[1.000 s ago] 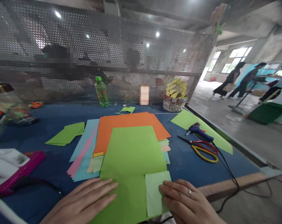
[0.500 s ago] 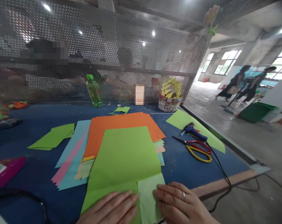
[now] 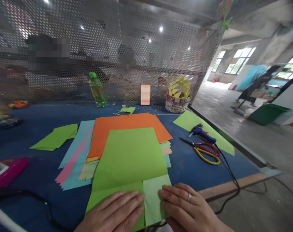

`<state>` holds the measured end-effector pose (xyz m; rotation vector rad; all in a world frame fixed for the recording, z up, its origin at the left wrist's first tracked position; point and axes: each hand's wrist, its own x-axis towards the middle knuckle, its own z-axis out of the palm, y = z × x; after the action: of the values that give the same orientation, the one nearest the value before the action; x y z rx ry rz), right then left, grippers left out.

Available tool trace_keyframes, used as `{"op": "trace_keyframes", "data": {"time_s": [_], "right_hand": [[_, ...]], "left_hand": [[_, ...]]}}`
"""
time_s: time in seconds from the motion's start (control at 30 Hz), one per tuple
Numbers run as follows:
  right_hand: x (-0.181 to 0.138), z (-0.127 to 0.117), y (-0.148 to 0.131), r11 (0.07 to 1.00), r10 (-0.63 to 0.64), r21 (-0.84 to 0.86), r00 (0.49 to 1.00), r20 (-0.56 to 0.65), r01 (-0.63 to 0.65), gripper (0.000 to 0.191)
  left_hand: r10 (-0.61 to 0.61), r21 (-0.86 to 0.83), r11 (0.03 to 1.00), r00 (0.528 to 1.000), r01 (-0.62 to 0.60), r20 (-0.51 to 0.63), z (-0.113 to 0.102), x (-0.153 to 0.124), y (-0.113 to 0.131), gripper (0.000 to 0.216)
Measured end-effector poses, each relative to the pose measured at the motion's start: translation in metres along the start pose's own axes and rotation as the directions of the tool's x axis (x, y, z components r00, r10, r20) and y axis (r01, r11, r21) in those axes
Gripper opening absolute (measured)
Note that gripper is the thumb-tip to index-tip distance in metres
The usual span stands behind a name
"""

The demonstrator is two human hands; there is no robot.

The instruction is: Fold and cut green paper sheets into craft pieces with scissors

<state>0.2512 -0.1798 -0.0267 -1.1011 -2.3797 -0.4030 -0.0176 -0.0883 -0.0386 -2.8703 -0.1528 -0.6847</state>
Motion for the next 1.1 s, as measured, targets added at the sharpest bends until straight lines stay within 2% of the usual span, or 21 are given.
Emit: {"op": "trace_keyframes", "data": {"time_s": [0.07,0.2,0.4,0.57,0.77,0.97,1.03,1.1], "right_hand": [[0.001,-0.002,-0.002,1.0,0.015,0.017,1.0,0.0,-0.015,0.016],[0.001,-0.005,-0.005,0.996,0.062,0.057,0.998,0.034,-0.064,0.018],[0.0,-0.007,-0.006,0.994,0.073,0.083,0.996,0.051,-0.077,0.02],[-0.001,-0.005,-0.006,0.995,0.077,0.056,0.996,0.039,-0.079,0.019],[-0.005,0.005,-0.001,1.0,0.01,0.026,1.0,-0.019,-0.009,0.018],[-0.004,0.005,0.003,0.999,-0.048,-0.026,0.996,-0.078,0.046,0.015],[-0.003,0.004,0.005,0.998,-0.06,-0.031,0.995,-0.076,0.057,0.016],[-0.002,0.005,0.006,0.997,-0.071,-0.026,0.994,-0.077,0.069,0.016]], "left_hand": [[-0.004,-0.004,1.0,0.999,0.004,0.037,-0.005,0.003,0.002,0.039],[-0.112,-0.014,0.993,0.985,0.115,0.131,-0.017,0.011,0.007,0.036],[-0.089,-0.035,0.995,0.981,0.096,0.175,-0.024,0.015,0.008,0.037],[-0.111,-0.016,0.993,0.98,0.115,0.167,-0.022,0.013,0.01,0.037],[-0.102,-0.049,0.993,0.982,0.112,0.16,-0.027,0.015,0.009,0.038],[-0.074,-0.028,0.996,0.975,0.082,0.209,-0.031,0.012,0.008,0.04],[-0.036,-0.04,0.998,0.992,0.042,0.124,-0.025,0.006,0.007,0.043],[-0.037,-0.032,0.999,0.994,0.041,0.1,-0.018,0.0,0.005,0.045]]}}
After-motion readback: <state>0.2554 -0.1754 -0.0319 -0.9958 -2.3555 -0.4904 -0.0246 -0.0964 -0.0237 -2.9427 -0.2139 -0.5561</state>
